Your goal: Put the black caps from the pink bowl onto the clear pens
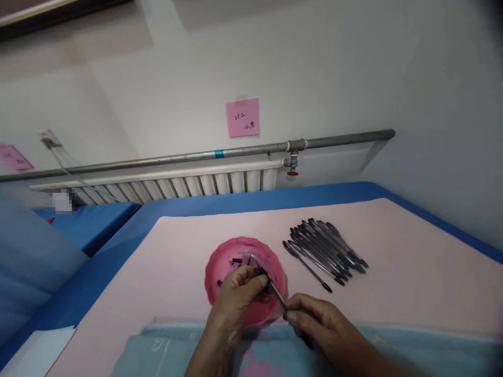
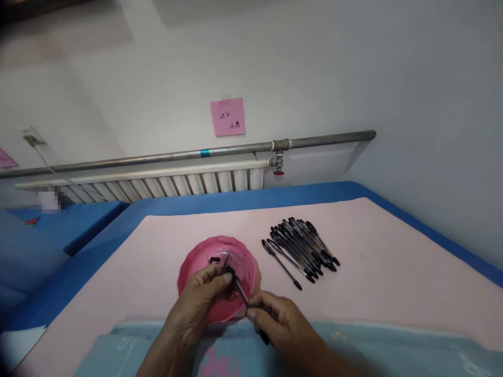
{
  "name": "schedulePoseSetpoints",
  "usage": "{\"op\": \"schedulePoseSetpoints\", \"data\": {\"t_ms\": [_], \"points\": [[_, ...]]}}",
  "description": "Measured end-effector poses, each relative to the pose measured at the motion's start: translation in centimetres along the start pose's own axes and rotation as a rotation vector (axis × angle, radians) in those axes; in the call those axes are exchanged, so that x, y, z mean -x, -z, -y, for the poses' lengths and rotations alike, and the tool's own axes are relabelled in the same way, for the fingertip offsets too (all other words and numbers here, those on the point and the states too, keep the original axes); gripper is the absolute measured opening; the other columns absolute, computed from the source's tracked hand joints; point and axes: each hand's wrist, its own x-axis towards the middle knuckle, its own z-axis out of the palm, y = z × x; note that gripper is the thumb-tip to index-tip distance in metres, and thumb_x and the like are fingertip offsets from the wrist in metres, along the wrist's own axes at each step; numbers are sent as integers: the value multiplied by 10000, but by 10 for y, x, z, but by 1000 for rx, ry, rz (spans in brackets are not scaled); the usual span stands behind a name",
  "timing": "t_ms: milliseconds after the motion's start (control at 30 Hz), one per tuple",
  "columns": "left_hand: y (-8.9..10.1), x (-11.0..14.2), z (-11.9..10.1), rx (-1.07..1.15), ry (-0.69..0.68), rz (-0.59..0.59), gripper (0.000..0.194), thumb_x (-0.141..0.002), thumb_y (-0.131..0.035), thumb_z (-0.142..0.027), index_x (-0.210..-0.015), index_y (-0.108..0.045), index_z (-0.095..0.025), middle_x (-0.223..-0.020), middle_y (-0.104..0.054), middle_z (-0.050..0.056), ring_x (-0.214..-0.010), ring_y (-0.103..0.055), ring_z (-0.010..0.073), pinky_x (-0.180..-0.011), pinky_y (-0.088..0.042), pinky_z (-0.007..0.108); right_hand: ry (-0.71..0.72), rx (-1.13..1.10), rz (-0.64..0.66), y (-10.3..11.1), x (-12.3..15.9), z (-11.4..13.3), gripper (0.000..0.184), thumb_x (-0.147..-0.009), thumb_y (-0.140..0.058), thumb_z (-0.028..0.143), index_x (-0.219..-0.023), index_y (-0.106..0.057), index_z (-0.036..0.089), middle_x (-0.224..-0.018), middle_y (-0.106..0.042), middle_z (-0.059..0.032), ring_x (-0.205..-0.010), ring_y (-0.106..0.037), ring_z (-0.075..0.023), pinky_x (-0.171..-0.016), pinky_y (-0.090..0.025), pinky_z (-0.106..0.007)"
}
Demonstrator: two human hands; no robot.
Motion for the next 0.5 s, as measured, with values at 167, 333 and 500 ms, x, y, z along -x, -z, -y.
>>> {"op": "schedulePoseSetpoints", "data": {"t_ms": [167, 333, 500], "points": [[44, -7, -22, -143, -240, -385, 258, -706, -616, -357, -843, -598, -139, -745, -623, 21, -658, -575, 122, -628, -446, 248, -5, -69, -97, 10, -11, -3, 247, -688, -551, 430, -661, -432, 214, -479, -388, 94, -374, -271, -50, -398, -192, -211], [64, -14, -21, -728, -288, -475, 152, -758, -518, -243, -852, -612, -170, -827, -648, 40, -765, -584, 162, -720, -442, 292, -29, -108, -160, 8, -10, 0, 214, -669, -559, 402, -676, -453, 216, -457, -379, 103, -354, -244, -40, -380, -161, -205], [40, -17, -8, -1412, -263, -392, 200, -792, -459, -177, -871, -642, -175, -912, -664, 89, -841, -587, 202, -727, -405, 296, -21, -92, -190, 6, -7, 0, 174, -693, -555, 367, -697, -477, 211, -465, -405, 94, -362, -275, -42, -372, -166, -199]]}}
